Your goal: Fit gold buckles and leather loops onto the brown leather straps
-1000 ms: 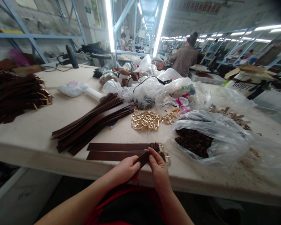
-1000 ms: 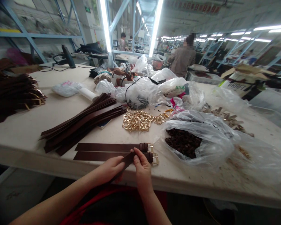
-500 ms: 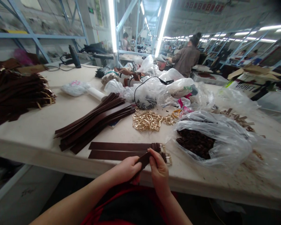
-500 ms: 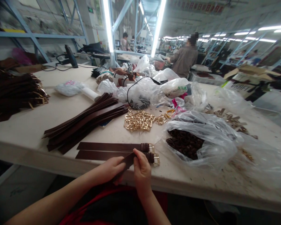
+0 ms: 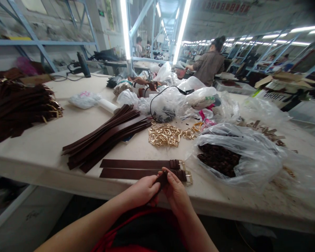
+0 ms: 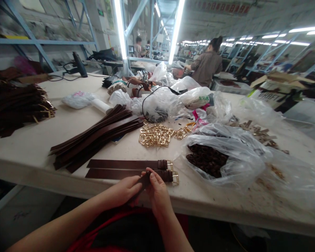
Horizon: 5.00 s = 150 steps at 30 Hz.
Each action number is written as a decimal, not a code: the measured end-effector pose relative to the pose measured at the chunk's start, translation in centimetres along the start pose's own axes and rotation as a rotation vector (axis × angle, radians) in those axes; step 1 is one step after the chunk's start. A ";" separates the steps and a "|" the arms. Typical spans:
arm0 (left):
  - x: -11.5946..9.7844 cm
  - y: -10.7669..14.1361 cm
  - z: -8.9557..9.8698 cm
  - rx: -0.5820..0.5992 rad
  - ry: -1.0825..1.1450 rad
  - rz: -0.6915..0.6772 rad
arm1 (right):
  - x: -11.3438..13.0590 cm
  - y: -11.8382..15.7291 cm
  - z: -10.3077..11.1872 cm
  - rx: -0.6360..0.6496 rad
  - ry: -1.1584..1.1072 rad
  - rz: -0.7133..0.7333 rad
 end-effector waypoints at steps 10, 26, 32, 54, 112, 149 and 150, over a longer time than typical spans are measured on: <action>0.4 1.5 1.0 0.194 0.161 0.071 | 0.8 0.1 0.4 -0.085 -0.082 0.114; 1.9 1.0 4.1 -0.099 0.306 0.041 | 8.6 -6.5 -0.3 -0.081 1.412 0.442; 2.4 1.2 4.4 -0.091 0.345 0.051 | 8.6 -13.8 -0.2 -0.218 1.657 0.512; 0.2 1.7 5.7 -0.294 0.248 -0.101 | 3.4 -2.5 -2.2 0.185 0.561 -0.035; 1.1 1.6 0.7 0.049 0.307 0.074 | -1.7 3.0 -0.8 -0.100 0.411 0.154; 2.4 2.3 -0.1 0.126 0.436 0.092 | -1.6 4.0 -0.5 -0.005 0.477 0.132; 2.4 2.3 -0.1 0.112 0.418 0.095 | -1.7 4.0 -0.5 -0.008 0.514 0.150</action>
Point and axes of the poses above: each hand's wrist, its own y-axis away from the middle knuckle, its own z-axis out of the back of the hand, x = y × z, the point moved 3 cm from there along -y, towards the middle knuckle, and after that the axes turned 8 degrees about x, right-handed, at the moved point
